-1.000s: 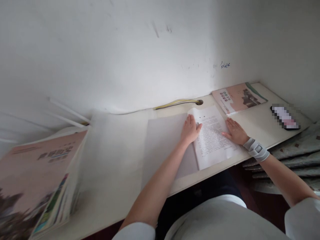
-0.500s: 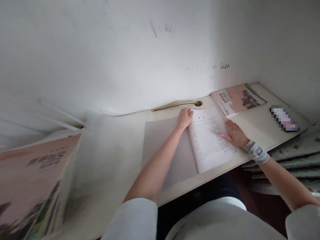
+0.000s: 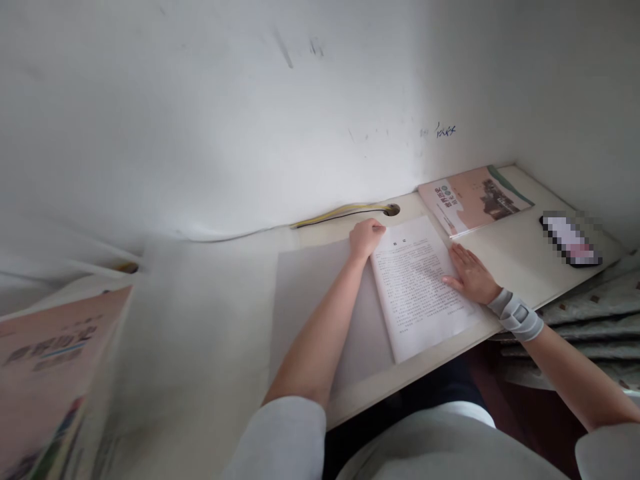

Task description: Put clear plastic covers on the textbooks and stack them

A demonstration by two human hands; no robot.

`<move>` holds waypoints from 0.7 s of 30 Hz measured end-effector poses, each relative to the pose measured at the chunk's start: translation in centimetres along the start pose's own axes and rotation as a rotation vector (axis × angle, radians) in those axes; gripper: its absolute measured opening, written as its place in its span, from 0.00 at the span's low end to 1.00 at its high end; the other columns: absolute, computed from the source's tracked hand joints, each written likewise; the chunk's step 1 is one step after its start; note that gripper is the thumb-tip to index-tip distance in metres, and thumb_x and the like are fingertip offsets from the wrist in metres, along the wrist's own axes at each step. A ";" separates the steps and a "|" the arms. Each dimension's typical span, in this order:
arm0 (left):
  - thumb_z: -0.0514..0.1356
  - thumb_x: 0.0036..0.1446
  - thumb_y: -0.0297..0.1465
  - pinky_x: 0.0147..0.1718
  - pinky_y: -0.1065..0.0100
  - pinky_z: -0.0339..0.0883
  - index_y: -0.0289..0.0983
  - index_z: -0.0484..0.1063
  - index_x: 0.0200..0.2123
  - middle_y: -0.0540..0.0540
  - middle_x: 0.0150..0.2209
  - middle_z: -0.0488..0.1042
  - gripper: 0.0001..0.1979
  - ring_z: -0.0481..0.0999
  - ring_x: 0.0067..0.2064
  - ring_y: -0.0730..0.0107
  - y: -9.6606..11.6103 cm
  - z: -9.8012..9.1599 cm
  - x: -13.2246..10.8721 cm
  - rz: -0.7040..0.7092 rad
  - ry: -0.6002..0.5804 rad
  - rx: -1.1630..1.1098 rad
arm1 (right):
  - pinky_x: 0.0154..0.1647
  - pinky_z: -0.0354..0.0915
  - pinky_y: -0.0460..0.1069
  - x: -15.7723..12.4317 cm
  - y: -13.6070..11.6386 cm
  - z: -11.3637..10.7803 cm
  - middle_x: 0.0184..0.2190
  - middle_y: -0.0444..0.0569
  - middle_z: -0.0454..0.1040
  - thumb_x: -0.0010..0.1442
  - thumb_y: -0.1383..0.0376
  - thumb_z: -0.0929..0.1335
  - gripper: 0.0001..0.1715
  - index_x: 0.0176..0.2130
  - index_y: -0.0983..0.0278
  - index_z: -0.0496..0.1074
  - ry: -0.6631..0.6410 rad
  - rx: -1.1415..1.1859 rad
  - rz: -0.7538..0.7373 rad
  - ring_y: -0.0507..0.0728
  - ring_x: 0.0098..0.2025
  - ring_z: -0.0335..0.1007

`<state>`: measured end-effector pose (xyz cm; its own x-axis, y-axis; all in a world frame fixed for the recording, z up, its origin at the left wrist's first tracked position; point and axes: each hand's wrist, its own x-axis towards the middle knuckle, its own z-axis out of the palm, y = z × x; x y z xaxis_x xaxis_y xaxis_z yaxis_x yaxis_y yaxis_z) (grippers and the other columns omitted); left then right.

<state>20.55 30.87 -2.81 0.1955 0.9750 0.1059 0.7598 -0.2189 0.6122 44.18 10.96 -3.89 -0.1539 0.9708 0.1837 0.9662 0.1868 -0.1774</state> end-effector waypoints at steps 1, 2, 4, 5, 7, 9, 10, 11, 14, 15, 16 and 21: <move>0.57 0.48 0.33 0.38 0.64 0.61 0.40 0.74 0.28 0.46 0.32 0.76 0.06 0.73 0.38 0.61 0.0 0.0 -0.1 0.000 0.011 0.004 | 0.62 0.48 0.60 0.0 0.0 0.0 0.62 0.68 0.53 0.59 0.41 0.51 0.50 0.61 0.78 0.53 -0.002 -0.001 0.001 0.65 0.65 0.44; 0.57 0.49 0.33 0.39 0.64 0.60 0.40 0.74 0.28 0.46 0.32 0.76 0.06 0.73 0.39 0.61 0.1 0.0 -0.2 0.003 0.019 0.005 | 0.63 0.48 0.60 0.0 0.0 -0.1 0.62 0.68 0.52 0.59 0.41 0.51 0.50 0.61 0.78 0.53 -0.004 0.000 0.001 0.65 0.65 0.44; 0.57 0.50 0.33 0.39 0.64 0.60 0.41 0.73 0.28 0.47 0.33 0.77 0.06 0.72 0.39 0.61 0.1 0.0 -0.3 0.018 0.030 -0.003 | 0.63 0.47 0.60 0.0 0.0 -0.1 0.62 0.67 0.52 0.59 0.41 0.51 0.49 0.62 0.78 0.51 -0.007 0.008 0.002 0.65 0.65 0.43; 0.57 0.51 0.34 0.39 0.64 0.60 0.41 0.73 0.28 0.47 0.33 0.77 0.06 0.73 0.39 0.61 0.1 -0.1 -0.4 0.029 0.034 -0.011 | 0.63 0.47 0.61 -0.1 -0.1 -0.2 0.62 0.67 0.52 0.59 0.41 0.52 0.49 0.62 0.77 0.50 -0.008 0.015 0.002 0.65 0.65 0.43; 0.57 0.52 0.35 0.39 0.64 0.60 0.41 0.72 0.29 0.47 0.34 0.77 0.06 0.73 0.39 0.61 0.2 -0.1 -0.6 0.051 0.043 -0.035 | 0.63 0.47 0.62 -0.1 -0.1 -0.2 0.62 0.67 0.52 0.59 0.42 0.53 0.48 0.63 0.76 0.49 -0.010 0.030 0.000 0.65 0.65 0.43; 0.57 0.52 0.35 0.39 0.64 0.60 0.42 0.72 0.29 0.48 0.34 0.76 0.05 0.73 0.39 0.61 0.2 0.0 -0.8 0.068 0.056 -0.064 | 0.62 0.46 0.63 -0.2 -0.1 -0.3 0.62 0.66 0.52 0.59 0.42 0.54 0.47 0.63 0.74 0.49 -0.008 0.044 -0.004 0.66 0.65 0.43; 0.57 0.53 0.35 0.40 0.64 0.60 0.42 0.71 0.29 0.48 0.34 0.76 0.05 0.73 0.39 0.62 0.2 0.0 -0.9 0.076 0.063 -0.082 | 0.62 0.47 0.63 -0.2 0.0 -0.3 0.62 0.66 0.52 0.59 0.43 0.55 0.46 0.63 0.73 0.50 -0.003 0.056 -0.006 0.66 0.65 0.43; 0.57 0.53 0.34 0.40 0.64 0.60 0.41 0.71 0.29 0.48 0.34 0.76 0.05 0.73 0.39 0.62 0.3 0.0 -0.9 0.083 0.070 -0.102 | 0.62 0.47 0.63 -0.1 0.1 -0.3 0.63 0.65 0.51 0.59 0.43 0.55 0.46 0.63 0.73 0.51 0.006 0.075 -0.003 0.67 0.65 0.44; 0.56 0.54 0.33 0.39 0.67 0.61 0.40 0.70 0.30 0.49 0.33 0.74 0.05 0.72 0.37 0.65 0.3 -0.2 -1.1 0.102 0.093 -0.178 | 0.61 0.50 0.62 0.1 0.5 -0.5 0.63 0.62 0.53 0.60 0.45 0.55 0.42 0.62 0.70 0.54 0.056 0.198 0.031 0.65 0.64 0.46; 0.55 0.54 0.33 0.38 0.68 0.61 0.40 0.69 0.30 0.49 0.32 0.73 0.05 0.71 0.37 0.67 0.3 -0.3 -1.2 0.106 0.100 -0.207 | 0.61 0.52 0.61 0.3 0.6 -0.7 0.62 0.61 0.54 0.61 0.45 0.54 0.41 0.61 0.69 0.54 0.071 0.256 0.047 0.64 0.64 0.48; 0.55 0.55 0.33 0.37 0.69 0.61 0.39 0.68 0.30 0.50 0.31 0.73 0.05 0.71 0.35 0.68 0.2 -0.5 -1.3 0.109 0.108 -0.235 | 0.61 0.52 0.60 0.5 0.7 -0.9 0.62 0.61 0.55 0.61 0.46 0.54 0.40 0.61 0.69 0.54 0.087 0.317 0.066 0.64 0.64 0.49; 0.52 0.56 0.33 0.34 0.71 0.61 0.39 0.66 0.31 0.51 0.29 0.69 0.06 0.68 0.32 0.72 0.0 -1.2 -2.0 0.111 0.144 -0.346 | 0.50 0.65 0.61 1.5 0.2 -2.8 0.51 0.60 0.70 0.57 0.47 0.61 0.40 0.59 0.69 0.55 0.081 0.713 0.322 0.64 0.51 0.68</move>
<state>19.41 28.96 -2.15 0.1570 0.9470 0.2803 0.4799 -0.3212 0.8164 44.69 11.98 -0.94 0.1530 0.9848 0.0826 0.5906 -0.0241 -0.8066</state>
